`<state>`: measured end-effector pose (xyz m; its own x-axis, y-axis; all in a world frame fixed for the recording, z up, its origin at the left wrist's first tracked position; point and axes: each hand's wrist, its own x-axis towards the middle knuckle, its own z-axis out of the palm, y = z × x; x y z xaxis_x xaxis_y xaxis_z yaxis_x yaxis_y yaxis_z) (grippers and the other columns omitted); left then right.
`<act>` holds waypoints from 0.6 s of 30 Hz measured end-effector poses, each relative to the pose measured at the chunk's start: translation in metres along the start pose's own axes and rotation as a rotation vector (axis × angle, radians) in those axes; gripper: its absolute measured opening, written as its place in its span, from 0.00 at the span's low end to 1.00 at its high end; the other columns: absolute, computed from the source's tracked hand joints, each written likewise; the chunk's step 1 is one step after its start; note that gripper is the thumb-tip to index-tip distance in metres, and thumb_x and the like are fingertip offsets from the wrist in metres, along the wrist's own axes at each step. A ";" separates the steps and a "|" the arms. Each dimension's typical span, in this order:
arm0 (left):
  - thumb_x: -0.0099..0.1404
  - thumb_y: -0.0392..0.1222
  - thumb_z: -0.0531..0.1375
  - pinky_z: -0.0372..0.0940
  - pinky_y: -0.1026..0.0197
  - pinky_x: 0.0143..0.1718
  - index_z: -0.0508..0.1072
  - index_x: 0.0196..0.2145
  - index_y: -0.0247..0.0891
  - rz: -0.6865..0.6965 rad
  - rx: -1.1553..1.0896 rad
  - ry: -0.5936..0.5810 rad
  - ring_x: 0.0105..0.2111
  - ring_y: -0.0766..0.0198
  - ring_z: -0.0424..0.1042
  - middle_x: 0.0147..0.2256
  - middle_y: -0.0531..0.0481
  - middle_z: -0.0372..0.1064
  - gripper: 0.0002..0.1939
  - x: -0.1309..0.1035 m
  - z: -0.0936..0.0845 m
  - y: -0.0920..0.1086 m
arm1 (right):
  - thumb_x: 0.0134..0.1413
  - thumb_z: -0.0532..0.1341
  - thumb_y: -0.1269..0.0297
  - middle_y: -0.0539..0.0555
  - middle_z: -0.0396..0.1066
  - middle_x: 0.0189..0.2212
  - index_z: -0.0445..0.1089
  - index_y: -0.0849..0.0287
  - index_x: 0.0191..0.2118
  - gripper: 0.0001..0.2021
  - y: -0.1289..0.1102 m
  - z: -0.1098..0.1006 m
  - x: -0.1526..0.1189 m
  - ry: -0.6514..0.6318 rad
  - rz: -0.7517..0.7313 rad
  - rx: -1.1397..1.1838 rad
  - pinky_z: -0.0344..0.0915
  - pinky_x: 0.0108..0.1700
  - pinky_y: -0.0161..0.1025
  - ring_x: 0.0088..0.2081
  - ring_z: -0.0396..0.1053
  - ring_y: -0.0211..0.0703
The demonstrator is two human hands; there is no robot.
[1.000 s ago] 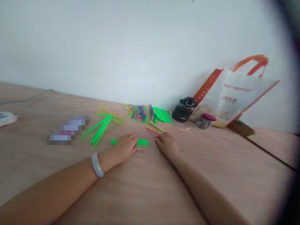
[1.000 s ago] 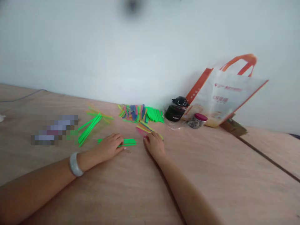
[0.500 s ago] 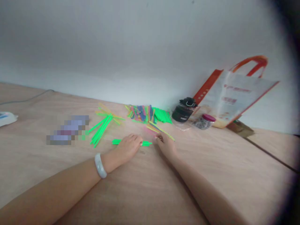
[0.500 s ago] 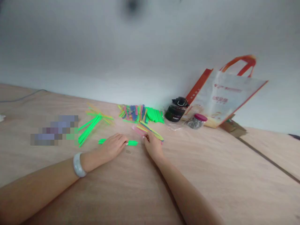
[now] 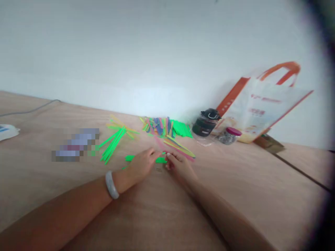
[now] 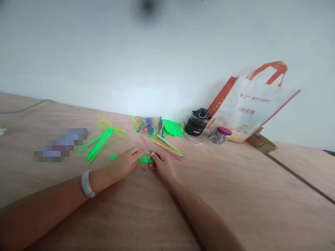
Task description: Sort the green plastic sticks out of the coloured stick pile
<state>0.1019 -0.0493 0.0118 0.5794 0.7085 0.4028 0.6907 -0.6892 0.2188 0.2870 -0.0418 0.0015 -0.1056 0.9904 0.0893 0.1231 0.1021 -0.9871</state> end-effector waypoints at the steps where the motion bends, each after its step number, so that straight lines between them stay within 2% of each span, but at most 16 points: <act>1: 0.66 0.30 0.47 0.66 0.59 0.41 0.62 0.53 0.40 -0.002 0.007 0.000 0.40 0.62 0.67 0.41 0.46 0.64 0.19 0.000 -0.001 0.000 | 0.48 0.58 0.52 0.48 0.67 0.22 0.71 0.60 0.38 0.16 0.000 0.001 -0.001 -0.012 -0.001 -0.008 0.59 0.21 0.32 0.20 0.62 0.34; 7: 0.67 0.31 0.46 0.65 0.61 0.37 0.64 0.52 0.39 -0.034 0.114 -0.016 0.36 0.62 0.66 0.37 0.47 0.63 0.18 -0.002 -0.003 0.004 | 0.53 0.55 0.57 0.50 0.71 0.25 0.72 0.58 0.42 0.16 -0.002 0.007 -0.007 0.015 -0.087 -0.217 0.64 0.27 0.36 0.25 0.67 0.39; 10: 0.67 0.31 0.45 0.65 0.62 0.37 0.64 0.51 0.39 -0.021 0.142 -0.024 0.35 0.63 0.66 0.37 0.48 0.63 0.18 -0.002 -0.002 0.006 | 0.54 0.53 0.60 0.53 0.74 0.33 0.73 0.56 0.41 0.14 -0.003 0.009 -0.009 0.053 -0.198 -0.386 0.67 0.36 0.41 0.33 0.70 0.43; 13: 0.67 0.31 0.45 0.64 0.62 0.36 0.64 0.51 0.39 -0.022 0.162 -0.023 0.35 0.63 0.66 0.36 0.48 0.62 0.18 -0.003 0.001 0.006 | 0.54 0.53 0.63 0.54 0.75 0.38 0.74 0.56 0.41 0.14 -0.002 0.009 -0.010 0.083 -0.292 -0.470 0.65 0.45 0.44 0.41 0.70 0.45; 18: 0.68 0.31 0.46 0.64 0.63 0.35 0.65 0.51 0.40 -0.004 0.160 -0.011 0.33 0.64 0.65 0.34 0.49 0.62 0.17 -0.005 0.002 0.005 | 0.55 0.52 0.64 0.54 0.74 0.39 0.72 0.55 0.44 0.15 0.000 0.008 -0.012 0.090 -0.355 -0.528 0.65 0.45 0.42 0.41 0.70 0.44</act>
<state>0.1033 -0.0559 0.0093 0.5807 0.7132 0.3926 0.7526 -0.6541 0.0752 0.2805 -0.0542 -0.0008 -0.1484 0.8895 0.4321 0.5677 0.4344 -0.6993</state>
